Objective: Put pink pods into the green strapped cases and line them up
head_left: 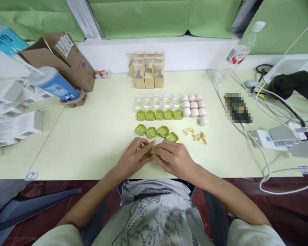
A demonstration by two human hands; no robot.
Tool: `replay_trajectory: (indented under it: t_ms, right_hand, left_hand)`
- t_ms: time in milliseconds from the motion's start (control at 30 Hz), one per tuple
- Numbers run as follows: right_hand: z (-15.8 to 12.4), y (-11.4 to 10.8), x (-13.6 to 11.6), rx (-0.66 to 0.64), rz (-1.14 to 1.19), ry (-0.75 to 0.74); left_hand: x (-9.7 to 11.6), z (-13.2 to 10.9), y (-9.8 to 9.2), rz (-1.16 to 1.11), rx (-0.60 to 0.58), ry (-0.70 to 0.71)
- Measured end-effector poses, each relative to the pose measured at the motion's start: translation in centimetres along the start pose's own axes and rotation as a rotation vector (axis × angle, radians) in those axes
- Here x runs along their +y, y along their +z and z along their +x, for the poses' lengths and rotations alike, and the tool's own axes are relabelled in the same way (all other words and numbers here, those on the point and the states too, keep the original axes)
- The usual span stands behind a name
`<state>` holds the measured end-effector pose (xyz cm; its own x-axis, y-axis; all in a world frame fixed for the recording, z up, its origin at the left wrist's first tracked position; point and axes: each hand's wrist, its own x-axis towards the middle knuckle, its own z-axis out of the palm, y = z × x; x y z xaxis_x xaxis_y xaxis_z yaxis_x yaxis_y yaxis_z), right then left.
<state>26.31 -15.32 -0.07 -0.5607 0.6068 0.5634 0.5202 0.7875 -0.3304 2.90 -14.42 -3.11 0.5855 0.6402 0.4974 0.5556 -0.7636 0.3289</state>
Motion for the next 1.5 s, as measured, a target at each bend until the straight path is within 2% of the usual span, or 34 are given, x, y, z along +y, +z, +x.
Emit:
replay_trajectory:
  t_ms: [133,267,433,600,800,967,1067,1167,1333,1500]
  right_hand:
    - [0.2,1.3,-0.8,0.062,-0.114,0.082]
    - [-0.2,1.7,-0.9,0.192,-0.052,0.186]
    - [-0.5,1.2,-0.4,0.246,0.134,0.211]
    - [-1.2,0.3,0.1,0.256,0.186,0.217]
    - [-2.9,-0.3,1.0,0.22,0.314,0.302]
    - [-3.5,-2.3,1.9,0.248,0.421,0.308]
    - [-3.5,-2.9,2.2,0.258,0.322,0.284]
    - [-3.6,-2.5,2.3,0.258,0.201,0.249]
    - [-3.9,-1.5,2.7,0.24,0.197,0.201]
    - [-3.6,-1.4,3.0,0.125,0.002,0.135]
  left_hand:
    - [1.2,1.4,-0.1,0.021,0.172,0.024]
    - [1.8,2.5,-0.3,0.06,0.257,0.093]
    - [2.2,3.2,-0.3,0.063,0.255,0.144]
    - [2.8,3.5,0.3,0.0,0.252,0.137]
    - [3.3,4.1,1.6,-0.094,0.201,0.085]
    - [2.9,4.5,2.2,-0.118,0.107,-0.019]
    - [2.9,4.7,2.4,-0.19,0.096,-0.081]
    - [3.4,5.1,2.7,-0.189,0.148,-0.013]
    - [4.1,5.5,2.8,-0.124,0.169,0.058]
    - [3.8,5.4,2.3,-0.06,0.146,0.118]
